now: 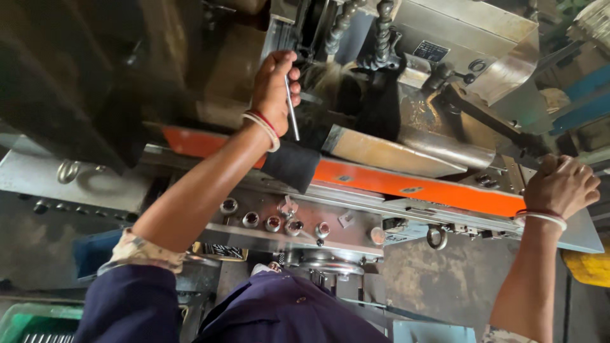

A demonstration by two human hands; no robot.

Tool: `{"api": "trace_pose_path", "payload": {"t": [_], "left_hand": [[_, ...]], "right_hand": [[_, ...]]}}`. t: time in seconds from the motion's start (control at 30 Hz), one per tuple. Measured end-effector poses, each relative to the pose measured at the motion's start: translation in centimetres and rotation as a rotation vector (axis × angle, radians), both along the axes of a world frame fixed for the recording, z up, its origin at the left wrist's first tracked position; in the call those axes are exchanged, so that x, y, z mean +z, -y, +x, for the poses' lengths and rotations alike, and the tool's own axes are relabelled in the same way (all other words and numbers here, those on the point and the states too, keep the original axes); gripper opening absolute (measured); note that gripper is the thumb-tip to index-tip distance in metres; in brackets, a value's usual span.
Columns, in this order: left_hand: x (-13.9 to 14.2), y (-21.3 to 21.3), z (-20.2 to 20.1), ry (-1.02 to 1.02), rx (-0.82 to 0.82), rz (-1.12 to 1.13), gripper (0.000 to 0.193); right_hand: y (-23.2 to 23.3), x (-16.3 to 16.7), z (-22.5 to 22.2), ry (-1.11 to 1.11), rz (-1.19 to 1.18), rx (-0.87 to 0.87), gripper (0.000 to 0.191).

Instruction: The person repeatedly picks up metal rods from a green tray, inserts them into a machine, and pulls a lever to process them. The processed rods are then placed into a blue tray with holes. This cycle is repeated continuously throughout the video.

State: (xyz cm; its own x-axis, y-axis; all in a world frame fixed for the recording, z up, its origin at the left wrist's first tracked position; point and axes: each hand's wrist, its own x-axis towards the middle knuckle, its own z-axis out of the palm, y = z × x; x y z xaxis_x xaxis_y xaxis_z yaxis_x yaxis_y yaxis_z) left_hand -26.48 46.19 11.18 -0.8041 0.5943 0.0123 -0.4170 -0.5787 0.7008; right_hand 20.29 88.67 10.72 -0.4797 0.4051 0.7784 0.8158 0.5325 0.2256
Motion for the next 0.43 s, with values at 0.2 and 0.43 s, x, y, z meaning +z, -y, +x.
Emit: {"api": "trace_pose_path", "payload": {"t": [0.2, 0.43], "left_hand": [[-8.3, -8.3, -2.5, 0.088, 0.063, -0.22, 0.014], [-15.1, -10.5, -3.5, 0.065, -0.054, -0.32, 0.02]], "right_hand": [[-5.7, 2.0, -1.1, 0.159, -0.362, -0.259, 0.07], [-6.6, 1.4, -1.2, 0.201, -0.349, -0.398, 0.077]]}}
